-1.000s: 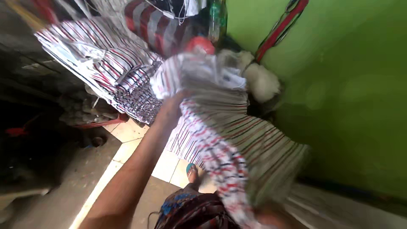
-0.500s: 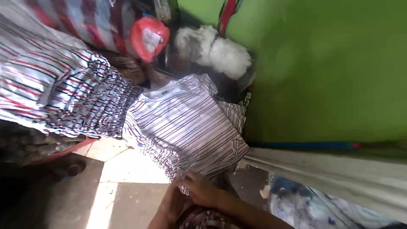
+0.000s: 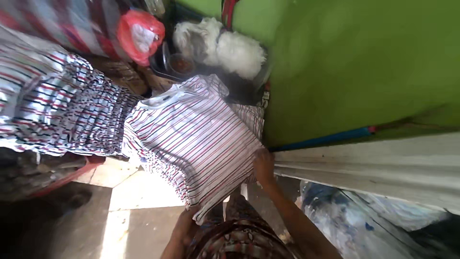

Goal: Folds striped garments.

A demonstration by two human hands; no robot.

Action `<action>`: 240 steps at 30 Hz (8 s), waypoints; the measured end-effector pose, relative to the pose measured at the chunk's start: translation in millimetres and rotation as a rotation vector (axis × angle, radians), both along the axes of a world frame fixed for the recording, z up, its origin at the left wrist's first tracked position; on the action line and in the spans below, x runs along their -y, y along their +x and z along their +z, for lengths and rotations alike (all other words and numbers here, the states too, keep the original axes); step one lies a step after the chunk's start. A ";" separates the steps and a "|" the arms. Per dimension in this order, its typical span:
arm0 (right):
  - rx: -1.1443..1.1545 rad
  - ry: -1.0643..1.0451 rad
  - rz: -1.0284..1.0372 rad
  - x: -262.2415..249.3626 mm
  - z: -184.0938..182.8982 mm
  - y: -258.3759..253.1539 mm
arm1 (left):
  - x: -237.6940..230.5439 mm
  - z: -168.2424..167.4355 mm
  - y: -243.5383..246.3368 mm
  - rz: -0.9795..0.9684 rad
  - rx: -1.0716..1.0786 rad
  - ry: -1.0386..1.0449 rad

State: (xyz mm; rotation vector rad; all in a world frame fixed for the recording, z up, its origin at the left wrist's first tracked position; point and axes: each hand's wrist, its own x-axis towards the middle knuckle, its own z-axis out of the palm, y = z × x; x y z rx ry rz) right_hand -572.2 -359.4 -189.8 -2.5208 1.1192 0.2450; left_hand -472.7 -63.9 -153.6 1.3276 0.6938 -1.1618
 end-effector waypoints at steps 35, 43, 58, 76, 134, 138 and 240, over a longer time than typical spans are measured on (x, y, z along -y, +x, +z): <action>0.554 0.680 -0.760 18.0 -1.6 -49.0 | -22.0 -43.3 -5.2 0.079 0.231 0.318; 0.214 0.693 -0.536 36.2 1.6 -20.8 | -10.5 -46.1 -2.2 0.078 0.221 0.323; 0.258 0.739 -0.215 63.8 63.1 -20.2 | -13.9 -40.6 -8.0 0.161 0.306 0.277; 0.116 0.377 -0.242 16.7 17.7 -16.7 | -14.5 -40.8 -14.2 0.178 0.309 0.247; 0.509 0.812 -0.183 59.6 79.8 40.0 | -7.0 -26.1 -9.7 0.292 0.449 0.184; 0.168 0.755 -0.308 38.3 17.8 12.0 | -8.7 -32.6 -12.3 0.298 0.382 0.212; 0.270 0.715 -0.200 46.3 30.1 30.0 | -2.3 -40.5 -4.2 0.290 0.365 0.202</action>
